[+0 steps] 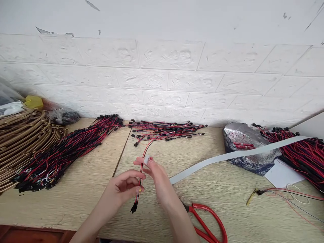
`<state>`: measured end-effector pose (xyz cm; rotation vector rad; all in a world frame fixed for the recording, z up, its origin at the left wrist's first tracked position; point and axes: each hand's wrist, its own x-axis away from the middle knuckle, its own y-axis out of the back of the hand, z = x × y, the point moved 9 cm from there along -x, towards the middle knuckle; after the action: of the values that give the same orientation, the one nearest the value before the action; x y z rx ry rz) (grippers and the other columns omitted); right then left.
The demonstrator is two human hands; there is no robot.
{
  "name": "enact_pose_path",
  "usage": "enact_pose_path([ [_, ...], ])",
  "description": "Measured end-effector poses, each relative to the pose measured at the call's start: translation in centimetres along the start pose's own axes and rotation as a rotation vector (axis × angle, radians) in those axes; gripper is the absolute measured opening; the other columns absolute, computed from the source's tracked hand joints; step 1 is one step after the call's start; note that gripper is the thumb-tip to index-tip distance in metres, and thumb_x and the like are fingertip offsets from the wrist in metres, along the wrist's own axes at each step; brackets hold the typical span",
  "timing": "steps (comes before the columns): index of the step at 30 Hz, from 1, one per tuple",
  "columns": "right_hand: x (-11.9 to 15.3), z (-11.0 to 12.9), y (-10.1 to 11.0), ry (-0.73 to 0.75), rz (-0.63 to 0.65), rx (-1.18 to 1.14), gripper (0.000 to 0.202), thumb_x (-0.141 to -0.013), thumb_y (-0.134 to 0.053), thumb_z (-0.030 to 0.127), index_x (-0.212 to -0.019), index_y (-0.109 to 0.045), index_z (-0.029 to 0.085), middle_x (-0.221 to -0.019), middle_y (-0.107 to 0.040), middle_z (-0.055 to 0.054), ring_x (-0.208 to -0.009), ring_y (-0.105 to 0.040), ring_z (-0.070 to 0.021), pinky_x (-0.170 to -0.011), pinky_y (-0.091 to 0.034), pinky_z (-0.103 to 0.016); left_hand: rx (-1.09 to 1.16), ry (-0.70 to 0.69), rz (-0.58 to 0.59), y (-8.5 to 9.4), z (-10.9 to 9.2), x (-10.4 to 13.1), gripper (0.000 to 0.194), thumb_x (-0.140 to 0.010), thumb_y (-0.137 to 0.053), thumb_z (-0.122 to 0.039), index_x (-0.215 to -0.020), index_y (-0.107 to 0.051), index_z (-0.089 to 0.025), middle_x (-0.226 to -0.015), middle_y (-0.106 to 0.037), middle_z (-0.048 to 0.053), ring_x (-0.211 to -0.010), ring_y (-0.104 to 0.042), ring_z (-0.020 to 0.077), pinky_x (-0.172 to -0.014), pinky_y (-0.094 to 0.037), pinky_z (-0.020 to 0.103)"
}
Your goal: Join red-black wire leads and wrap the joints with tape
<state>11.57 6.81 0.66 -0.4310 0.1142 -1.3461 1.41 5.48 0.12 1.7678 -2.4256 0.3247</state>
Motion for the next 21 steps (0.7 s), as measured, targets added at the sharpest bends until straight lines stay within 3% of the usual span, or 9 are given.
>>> enact_pose_path([
  [7,0.2,0.1,0.1,-0.029,-0.026,0.016,0.050,-0.090,-0.041,0.058,-0.108,-0.070,0.021,-0.114,-0.068,-0.009,-0.115,-0.055,-0.0260,-0.104,-0.032,-0.043,0.076,0.009,0.069,-0.9,0.0,-0.4,0.040,-0.064,-0.072,-0.013,-0.103,-0.067,-0.019,-0.062,-0.062,-0.003,-0.058,-0.055,0.0108,-0.060,-0.046,0.023],
  [13,-0.1,-0.4,0.2,-0.031,-0.014,0.052,0.052,-0.088,-0.041,0.060,-0.109,-0.070,0.022,-0.118,-0.066,-0.009,-0.119,-0.052,-0.0259,-0.105,-0.031,-0.043,0.073,0.002,0.015,-0.6,-1.0,-0.8,0.022,-0.072,-0.068,-0.026,-0.092,-0.072,-0.017,-0.089,-0.067,0.005,-0.066,-0.065,0.0153,-0.062,-0.050,0.027],
  [18,0.1,0.0,0.7,-0.014,-0.050,0.024,0.040,-0.085,-0.052,0.055,-0.100,-0.069,0.021,-0.112,-0.068,-0.008,-0.111,-0.056,-0.0251,-0.100,-0.035,-0.042,0.039,0.058,-0.011,-0.5,-0.2,-1.2,0.023,-0.067,-0.071,-0.023,-0.089,-0.070,-0.015,-0.061,-0.064,0.000,-0.059,-0.062,0.0145,-0.057,-0.048,0.024],
  [21,0.7,0.5,3.0,0.024,-0.217,-0.037,0.028,-0.080,-0.060,0.050,-0.082,-0.064,0.022,-0.099,-0.070,-0.006,-0.103,-0.059,-0.0238,-0.094,-0.039,-0.039,0.034,0.083,-0.017,-0.5,0.2,-1.1,0.031,-0.067,-0.070,-0.023,-0.097,-0.067,-0.015,-0.057,-0.063,-0.001,-0.057,-0.061,0.0141,-0.056,-0.048,0.024],
])
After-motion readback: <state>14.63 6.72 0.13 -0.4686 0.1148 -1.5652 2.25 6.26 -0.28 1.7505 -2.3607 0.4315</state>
